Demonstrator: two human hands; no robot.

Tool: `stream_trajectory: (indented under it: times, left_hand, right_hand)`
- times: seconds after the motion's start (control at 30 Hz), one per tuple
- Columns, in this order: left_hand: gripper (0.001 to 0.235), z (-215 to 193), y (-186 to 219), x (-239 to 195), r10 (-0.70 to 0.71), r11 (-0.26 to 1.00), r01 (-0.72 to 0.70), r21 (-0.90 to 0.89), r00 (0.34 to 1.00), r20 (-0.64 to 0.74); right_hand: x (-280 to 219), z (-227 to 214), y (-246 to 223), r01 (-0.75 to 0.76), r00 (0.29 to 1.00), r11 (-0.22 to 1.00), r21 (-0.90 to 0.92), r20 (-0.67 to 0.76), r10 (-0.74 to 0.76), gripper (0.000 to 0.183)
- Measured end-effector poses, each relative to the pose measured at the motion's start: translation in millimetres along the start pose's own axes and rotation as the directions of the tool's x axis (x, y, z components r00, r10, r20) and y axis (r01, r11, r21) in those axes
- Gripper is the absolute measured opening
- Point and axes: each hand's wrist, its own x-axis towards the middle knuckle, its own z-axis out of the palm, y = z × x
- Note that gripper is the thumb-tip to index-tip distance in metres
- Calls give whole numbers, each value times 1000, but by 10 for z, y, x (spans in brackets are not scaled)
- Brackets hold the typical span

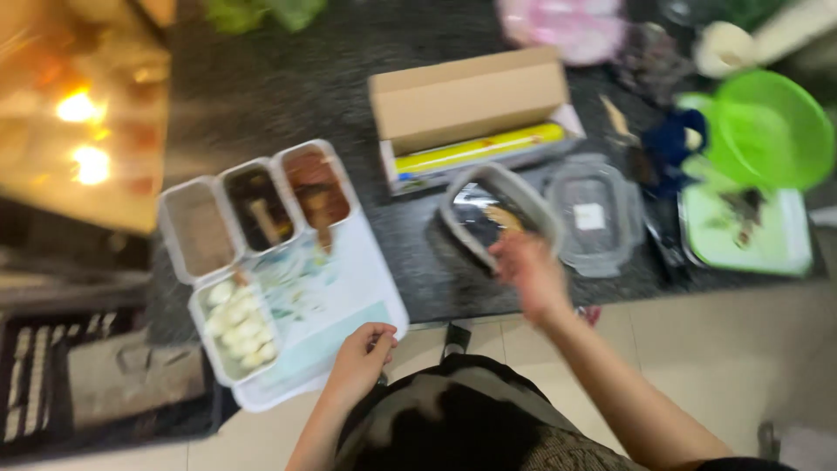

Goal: The person opens a glass-door display refrigerator, takes a plastic container to the counter, and uses a spoon to scoop dark sauce from a larger container into a smaller one. They close the filled container, pick up the tray of toppings, and carry it back to the display refrigerator.

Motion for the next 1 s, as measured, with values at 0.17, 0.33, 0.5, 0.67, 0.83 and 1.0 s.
stream_trajectory:
  times: [0.17, 0.33, 0.5, 0.67, 0.83, 1.0]
  left_hand:
    - [32, 638, 490, 384, 42, 995, -54, 89, 989, 139]
    - [34, 1094, 693, 1034, 87, 994, -87, -70, 996, 1]
    - [40, 1263, 1031, 1348, 124, 959, -178, -221, 964, -237]
    - [34, 1285, 1044, 1311, 105, 866, -174, -468, 980, -171]
    - [20, 1355, 888, 974, -22, 758, -93, -646, 986, -168]
    - [16, 1395, 677, 651, 4, 688, -63, -723, 997, -83]
  right_hand:
    - [318, -1668, 130, 324, 745, 888, -327, -490, -452, 28]
    - [646, -2746, 1029, -25, 509, 658, -752, -576, -639, 42]
    - [674, -2707, 1010, 85, 660, 900, -428, -652, -373, 54]
    - [696, -2615, 717, 47, 868, 954, -295, -460, -185, 29]
    - [196, -2150, 152, 128, 895, 991, -26, -429, -126, 25]
    - [-47, -1684, -220, 353, 781, 875, -333, -411, -471, 24]
